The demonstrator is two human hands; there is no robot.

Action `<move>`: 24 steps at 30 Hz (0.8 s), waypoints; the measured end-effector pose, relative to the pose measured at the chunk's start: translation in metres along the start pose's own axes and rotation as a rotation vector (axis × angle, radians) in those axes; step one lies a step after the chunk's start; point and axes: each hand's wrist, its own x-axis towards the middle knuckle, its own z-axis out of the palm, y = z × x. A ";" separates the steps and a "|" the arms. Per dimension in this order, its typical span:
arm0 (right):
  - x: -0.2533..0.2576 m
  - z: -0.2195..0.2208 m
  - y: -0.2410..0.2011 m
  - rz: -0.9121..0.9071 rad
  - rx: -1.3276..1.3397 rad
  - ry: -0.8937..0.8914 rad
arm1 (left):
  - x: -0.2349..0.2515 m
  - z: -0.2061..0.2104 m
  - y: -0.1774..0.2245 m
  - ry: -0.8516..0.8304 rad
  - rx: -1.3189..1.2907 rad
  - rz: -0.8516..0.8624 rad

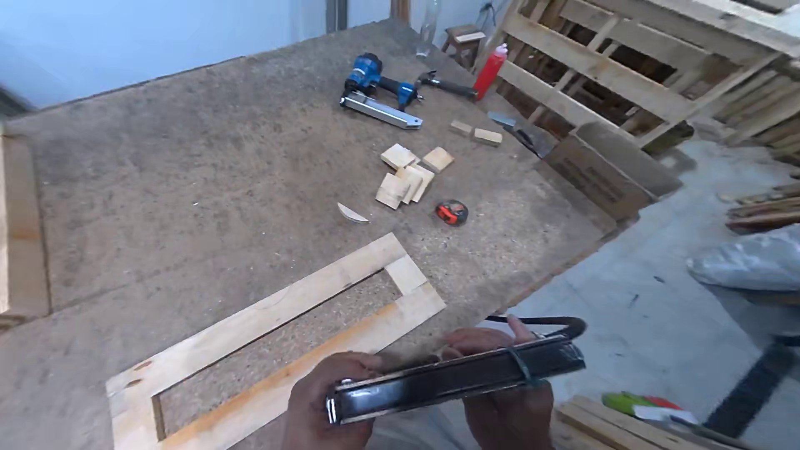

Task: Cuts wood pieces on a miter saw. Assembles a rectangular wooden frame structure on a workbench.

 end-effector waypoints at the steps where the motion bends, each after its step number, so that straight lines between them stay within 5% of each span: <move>1: 0.000 0.002 0.000 -0.035 0.019 0.019 | -0.002 0.000 -0.002 0.018 -0.025 0.016; 6: -0.014 0.010 -0.002 -0.034 0.011 -0.008 | -0.018 -0.008 0.004 0.029 -0.019 0.049; 9: -0.023 0.022 0.014 0.050 -0.130 -0.029 | -0.026 0.002 0.015 0.087 0.145 -0.241; 11: -0.033 0.031 0.022 0.274 -0.037 -0.052 | -0.027 0.010 0.024 0.067 0.327 -0.449; 14: -0.045 0.027 0.024 0.369 0.197 -0.065 | -0.030 0.010 0.037 0.025 0.406 -0.354; 24: -0.055 -0.031 0.025 0.156 -0.138 -0.020 | -0.022 0.021 -0.012 -0.064 0.040 -0.030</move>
